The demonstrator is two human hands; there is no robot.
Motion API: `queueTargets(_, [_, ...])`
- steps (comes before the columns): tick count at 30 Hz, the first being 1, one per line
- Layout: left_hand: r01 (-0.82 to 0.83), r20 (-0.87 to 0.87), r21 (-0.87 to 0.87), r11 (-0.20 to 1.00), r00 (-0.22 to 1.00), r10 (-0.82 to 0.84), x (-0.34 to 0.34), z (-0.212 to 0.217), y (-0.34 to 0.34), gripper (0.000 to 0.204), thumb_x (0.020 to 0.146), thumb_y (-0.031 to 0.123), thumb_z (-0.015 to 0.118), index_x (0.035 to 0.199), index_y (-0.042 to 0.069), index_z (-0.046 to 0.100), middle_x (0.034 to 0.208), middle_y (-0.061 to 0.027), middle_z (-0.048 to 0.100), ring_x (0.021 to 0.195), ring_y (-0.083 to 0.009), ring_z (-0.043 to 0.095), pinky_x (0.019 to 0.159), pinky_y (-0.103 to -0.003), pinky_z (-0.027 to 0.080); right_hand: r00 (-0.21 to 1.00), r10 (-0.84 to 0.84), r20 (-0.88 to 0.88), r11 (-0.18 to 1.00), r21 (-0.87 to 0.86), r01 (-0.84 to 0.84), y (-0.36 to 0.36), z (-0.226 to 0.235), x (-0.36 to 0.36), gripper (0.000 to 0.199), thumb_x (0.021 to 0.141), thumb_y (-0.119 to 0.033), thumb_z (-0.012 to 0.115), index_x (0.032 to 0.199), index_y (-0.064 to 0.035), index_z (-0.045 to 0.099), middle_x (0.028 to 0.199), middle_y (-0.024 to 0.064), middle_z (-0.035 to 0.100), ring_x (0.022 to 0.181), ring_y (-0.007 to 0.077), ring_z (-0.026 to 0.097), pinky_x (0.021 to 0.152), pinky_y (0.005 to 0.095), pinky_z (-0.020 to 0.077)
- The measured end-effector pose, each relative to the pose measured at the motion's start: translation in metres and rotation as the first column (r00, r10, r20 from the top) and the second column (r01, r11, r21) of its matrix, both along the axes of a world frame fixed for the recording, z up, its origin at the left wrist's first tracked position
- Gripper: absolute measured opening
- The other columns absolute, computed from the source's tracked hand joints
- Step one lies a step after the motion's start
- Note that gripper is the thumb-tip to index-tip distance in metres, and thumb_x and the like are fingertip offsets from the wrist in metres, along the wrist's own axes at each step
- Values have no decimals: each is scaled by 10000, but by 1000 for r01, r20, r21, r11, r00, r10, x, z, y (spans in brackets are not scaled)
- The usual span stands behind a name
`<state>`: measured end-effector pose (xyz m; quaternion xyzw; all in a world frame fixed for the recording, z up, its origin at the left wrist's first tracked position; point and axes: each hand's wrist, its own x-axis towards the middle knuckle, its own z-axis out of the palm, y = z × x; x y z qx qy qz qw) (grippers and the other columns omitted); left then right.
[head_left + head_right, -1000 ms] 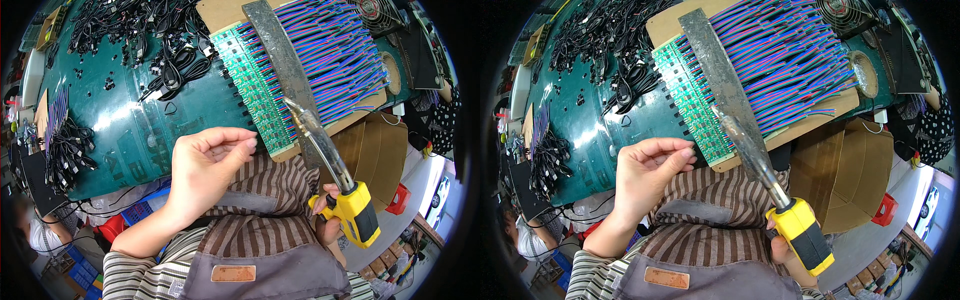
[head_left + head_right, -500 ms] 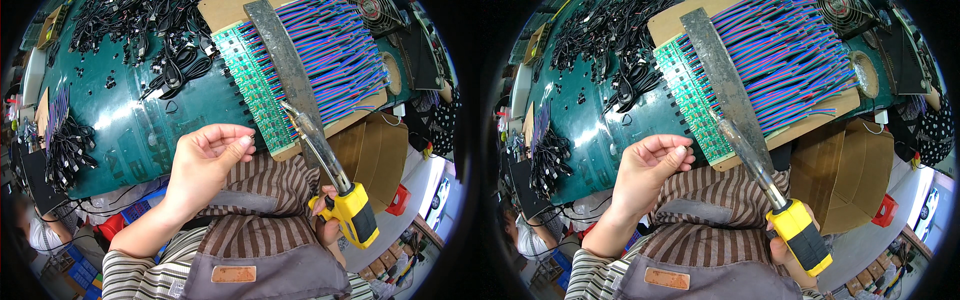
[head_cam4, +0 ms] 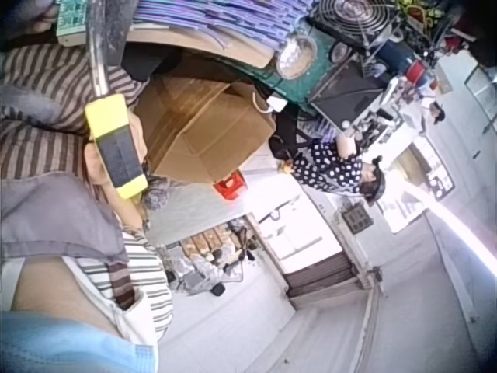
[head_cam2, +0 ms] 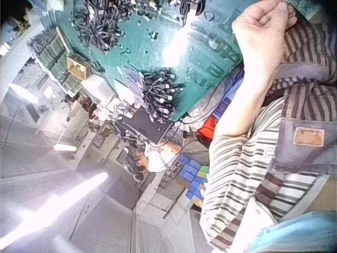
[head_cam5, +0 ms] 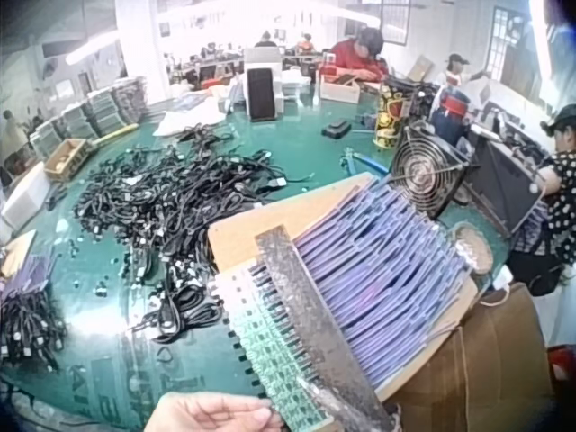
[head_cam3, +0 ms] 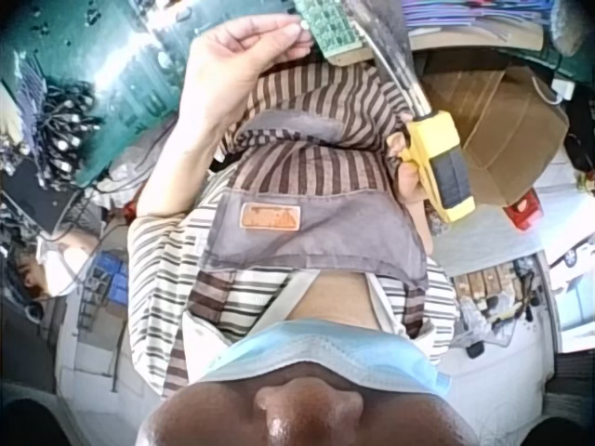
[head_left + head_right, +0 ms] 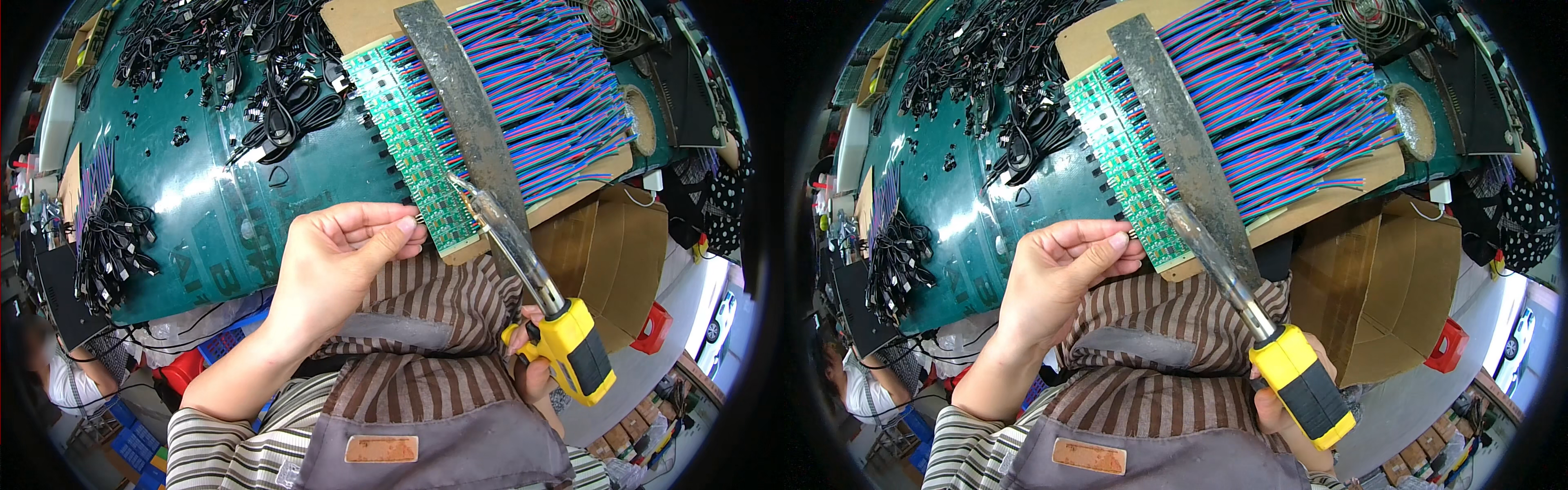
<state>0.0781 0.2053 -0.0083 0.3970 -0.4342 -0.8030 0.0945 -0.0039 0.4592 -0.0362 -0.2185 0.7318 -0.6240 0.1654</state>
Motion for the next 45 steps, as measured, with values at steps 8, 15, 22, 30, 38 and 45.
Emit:
queueTargets(8, [-57, -10, 47, 997, 998, 57, -5, 0, 3, 184, 866, 58, 639, 991, -76, 622, 912, -157, 676, 806, -199, 674, 781, -307, 563, 991, 83, -106, 994, 76, -75, 10, -1, -5, 430, 798, -425, 632, 866, -1, 625, 780, 100, 633, 743, 258, 620, 719, 341, 506])
queueTargets(15, [-63, 39, -39, 997, 997, 64, -8, 0, 4, 179, 858, 76, 651, 924, -84, 606, 880, -165, 671, 779, -203, 675, 747, -320, 574, 970, 192, -147, 963, 218, -157, 36, -4, -5, 466, 767, -434, 640, 839, 24, 596, 793, 140, 623, 727, 281, 625, 660, 350, 514])
queueTargets(22, [-61, 51, -108, 992, 996, 67, -11, -3, 7, 141, 862, 66, 633, 875, -66, 586, 857, -160, 667, 760, -200, 673, 744, -323, 575, 968, 204, -150, 956, 245, -163, 39, -5, -6, 472, 757, -433, 640, 847, 27, 588, 790, 140, 623, 703, 283, 624, 643, 342, 511])
queueTargets(30, [-153, -43, -64, 986, 988, 151, -11, -9, 13, 128, 869, 66, 617, 879, -57, 584, 835, -148, 664, 739, -199, 672, 721, -324, 579, 979, 170, -109, 965, 222, -143, 34, -5, -4, 526, 746, -451, 651, 852, 61, 594, 811, 186, 630, 711, 287, 638, 646, 333, 521])
queueTargets(38, [-145, -26, -51, 988, 989, 144, -12, -8, 13, 110, 865, 48, 612, 867, -57, 579, 828, -147, 662, 727, -194, 671, 715, -324, 583, 977, 168, -133, 964, 228, -134, 39, -7, -3, 486, 731, -411, 648, 832, 61, 595, 794, 180, 628, 691, 288, 635, 635, 332, 519])
queueTargets(45, [-171, -47, 15, 985, 984, 171, -13, -12, 10, 141, 822, 16, 645, 879, -97, 584, 825, -159, 674, 735, -181, 676, 710, -282, 571, 972, 173, -161, 959, 251, -129, 35, -1, -4, 452, 740, -411, 640, 814, 33, 601, 758, 155, 607, 651, 283, 614, 629, 332, 510])
